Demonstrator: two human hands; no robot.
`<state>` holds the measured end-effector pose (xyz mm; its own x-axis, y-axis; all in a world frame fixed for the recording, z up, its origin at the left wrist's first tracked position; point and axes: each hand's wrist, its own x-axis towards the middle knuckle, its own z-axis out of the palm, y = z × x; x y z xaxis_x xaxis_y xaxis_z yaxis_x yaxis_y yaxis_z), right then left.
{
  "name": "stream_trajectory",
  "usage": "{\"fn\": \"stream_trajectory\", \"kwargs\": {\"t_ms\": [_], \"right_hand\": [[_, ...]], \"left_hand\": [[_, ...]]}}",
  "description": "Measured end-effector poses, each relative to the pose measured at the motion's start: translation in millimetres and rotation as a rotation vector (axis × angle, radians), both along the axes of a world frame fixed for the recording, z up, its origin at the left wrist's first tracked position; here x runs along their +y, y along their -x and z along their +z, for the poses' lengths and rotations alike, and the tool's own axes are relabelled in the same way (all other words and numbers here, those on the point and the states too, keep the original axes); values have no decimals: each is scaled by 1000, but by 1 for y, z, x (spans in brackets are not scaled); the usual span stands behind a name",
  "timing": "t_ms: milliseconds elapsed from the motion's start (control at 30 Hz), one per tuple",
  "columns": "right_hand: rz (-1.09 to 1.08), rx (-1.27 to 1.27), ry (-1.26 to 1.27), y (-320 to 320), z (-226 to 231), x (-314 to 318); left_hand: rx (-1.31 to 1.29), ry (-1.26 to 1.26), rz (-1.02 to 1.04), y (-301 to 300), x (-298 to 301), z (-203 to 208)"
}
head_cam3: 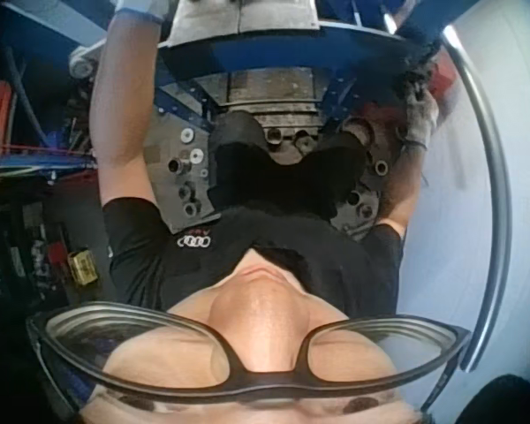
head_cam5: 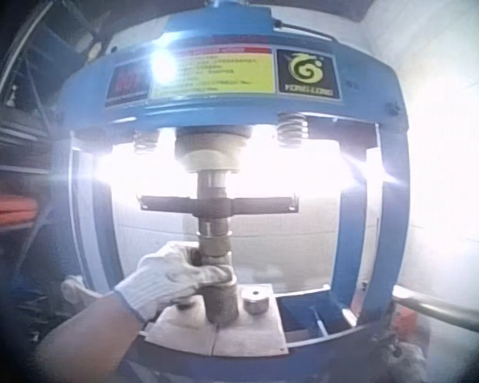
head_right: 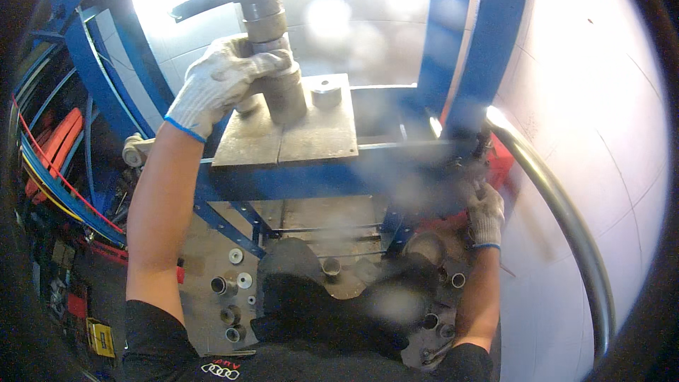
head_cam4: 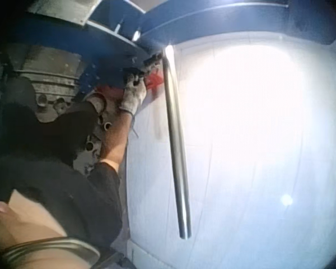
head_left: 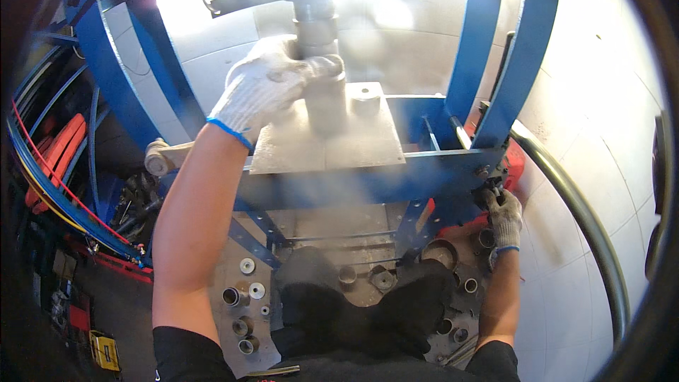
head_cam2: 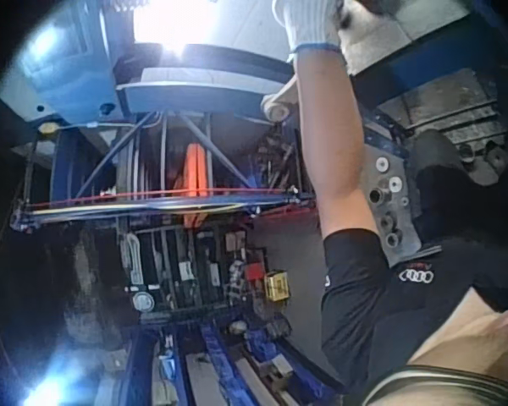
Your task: The person uses a hydraulic press to install bushings into metal control arms. They position each control arm under the press, operate the lever to press the bushing into place, and then remove the finished part. The process is repeated for multiple control arms.
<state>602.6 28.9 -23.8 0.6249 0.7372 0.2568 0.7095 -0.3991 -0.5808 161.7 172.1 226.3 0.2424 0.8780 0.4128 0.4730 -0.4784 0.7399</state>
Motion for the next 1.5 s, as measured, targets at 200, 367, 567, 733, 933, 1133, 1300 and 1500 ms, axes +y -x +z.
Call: {"fn": "stream_trajectory", "kwargs": {"t_ms": [200, 367, 567, 733, 933, 1133, 1300, 1500], "right_hand": [[78, 45, -95, -4, -8, -1], [28, 43, -32, 5, 3, -3], [138, -119, -252, 4, -8, -3], [93, -187, -150, -12, -22, 3], [16, -378, -85, 0, -13, -1], [-14, -257, 110, 1, 5, -4], [82, 286, -220, -22, -30, 9], [163, -182, -187, -31, -32, 2]], "left_hand": [[179, -57, 109, 1, 5, -3], [248, -132, 132, 6, 11, -8], [312, -114, 186, 5, 10, -5], [241, -119, 153, 1, 5, -4], [261, -194, 143, 0, 5, -2], [182, -75, 115, -1, -5, 6], [205, -99, 125, 0, -4, 4], [193, -157, 86, 3, 6, -4]]}}
